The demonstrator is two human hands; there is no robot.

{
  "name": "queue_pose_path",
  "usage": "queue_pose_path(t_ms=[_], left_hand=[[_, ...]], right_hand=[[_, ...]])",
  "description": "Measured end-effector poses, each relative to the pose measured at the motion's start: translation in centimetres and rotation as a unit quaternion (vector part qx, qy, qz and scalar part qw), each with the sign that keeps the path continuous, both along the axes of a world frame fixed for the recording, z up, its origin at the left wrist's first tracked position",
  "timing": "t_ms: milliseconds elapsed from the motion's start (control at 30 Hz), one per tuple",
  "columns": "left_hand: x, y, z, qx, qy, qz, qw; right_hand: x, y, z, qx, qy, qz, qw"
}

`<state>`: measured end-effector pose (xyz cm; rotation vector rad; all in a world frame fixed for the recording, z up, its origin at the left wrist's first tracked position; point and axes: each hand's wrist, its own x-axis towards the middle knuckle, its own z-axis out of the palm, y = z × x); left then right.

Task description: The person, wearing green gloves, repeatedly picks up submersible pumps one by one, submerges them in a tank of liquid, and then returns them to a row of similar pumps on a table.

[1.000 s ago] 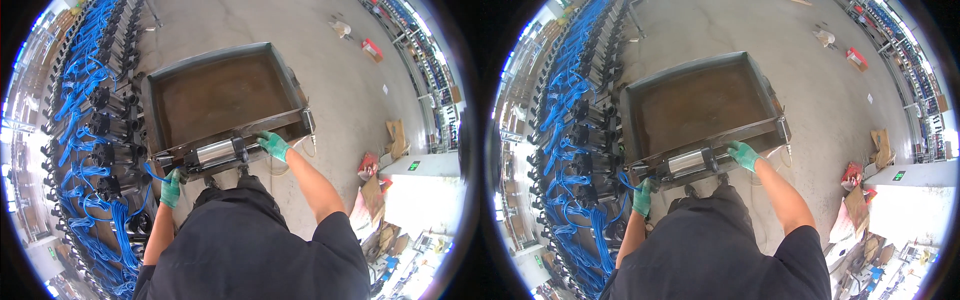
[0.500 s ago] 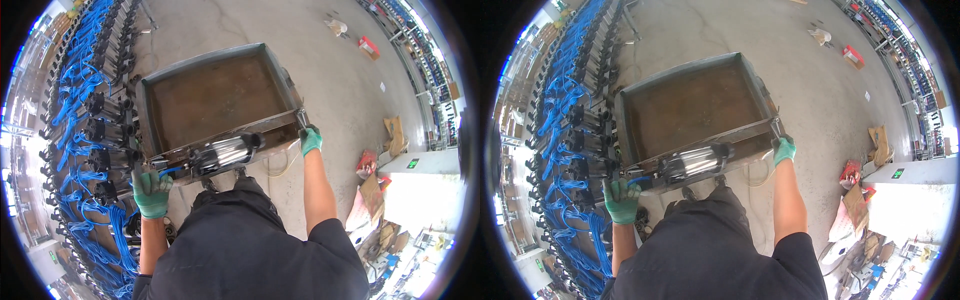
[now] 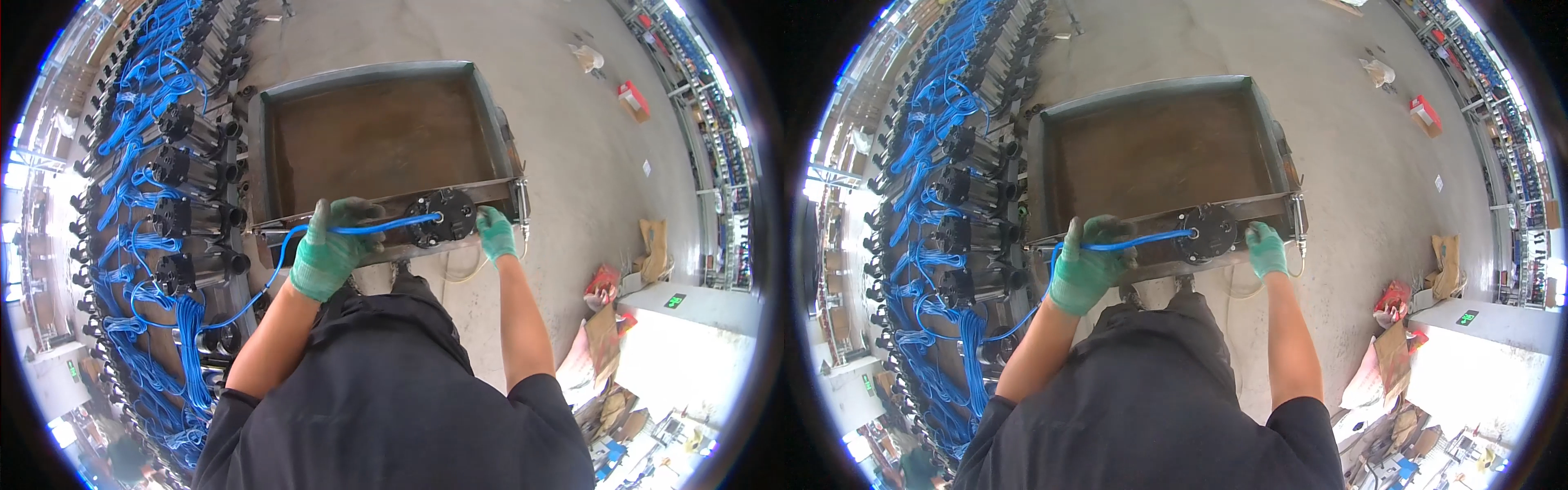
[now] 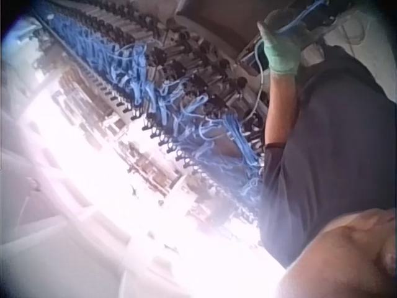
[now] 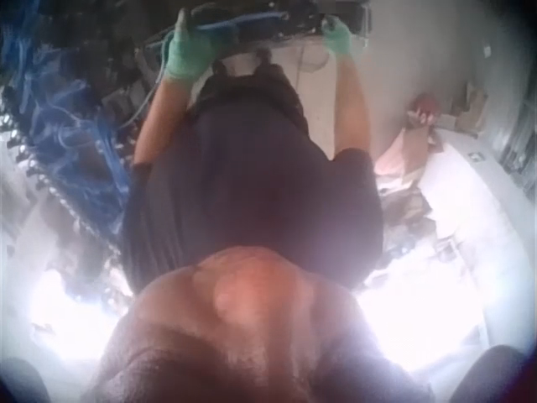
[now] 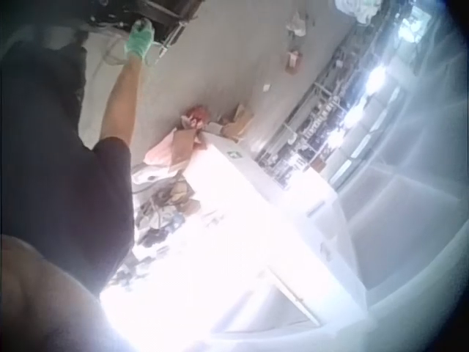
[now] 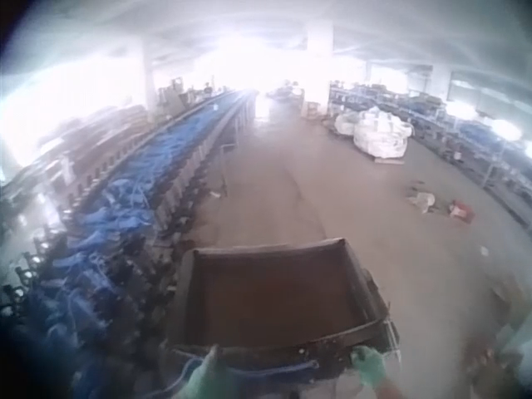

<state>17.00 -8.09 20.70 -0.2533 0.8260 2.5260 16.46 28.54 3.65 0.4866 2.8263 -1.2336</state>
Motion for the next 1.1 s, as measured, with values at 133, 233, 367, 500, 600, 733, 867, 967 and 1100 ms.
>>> queue_pose_path(t_ms=[133, 233, 367, 500, 600, 733, 867, 967, 1100], left_hand=[[0.2, -1.7, -1.5, -0.059, -0.001, 0.007, 0.998], [0.5, -1.6, -1.1, -0.082, -0.009, -0.017, 0.996], [0.9, -1.7, -2.1, -0.059, -0.008, -0.041, 0.997], [1.3, -2.4, -2.7, -0.063, -0.025, -0.029, 0.997], [1.4, -2.6, -1.6, -0.101, -0.020, -0.022, 0.994], [1.3, -2.6, -1.0, -0.098, -0.014, -0.037, 0.994], [1.8, -4.3, -1.0, -0.095, 0.013, 0.043, 0.994], [3.3, -9.5, -1.2, -0.143, -0.056, 0.189, 0.970], [6.5, -15.3, -0.9, -0.270, -0.029, 0.266, 0.925]], right_hand=[[-1.3, -1.7, -3.8, 0.057, 0.003, 0.048, 0.997], [-1.6, 1.1, -10.3, -0.051, 0.009, -0.010, 0.999], [-2.2, 0.6, -9.9, -0.209, 0.007, -0.049, 0.977], [-3.6, -3.4, -2.6, -0.561, -0.088, -0.261, 0.781], [-3.7, -3.7, -2.1, -0.516, -0.084, -0.250, 0.815], [-3.5, 3.2, -11.5, -0.433, -0.056, -0.131, 0.890], [-4.2, 3.0, -12.8, -0.273, -0.063, 0.030, 0.960], [-4.3, -3.9, 0.4, 0.002, -0.146, 0.097, 0.984], [-3.4, -8.4, 7.4, 0.046, -0.149, 0.181, 0.971]])
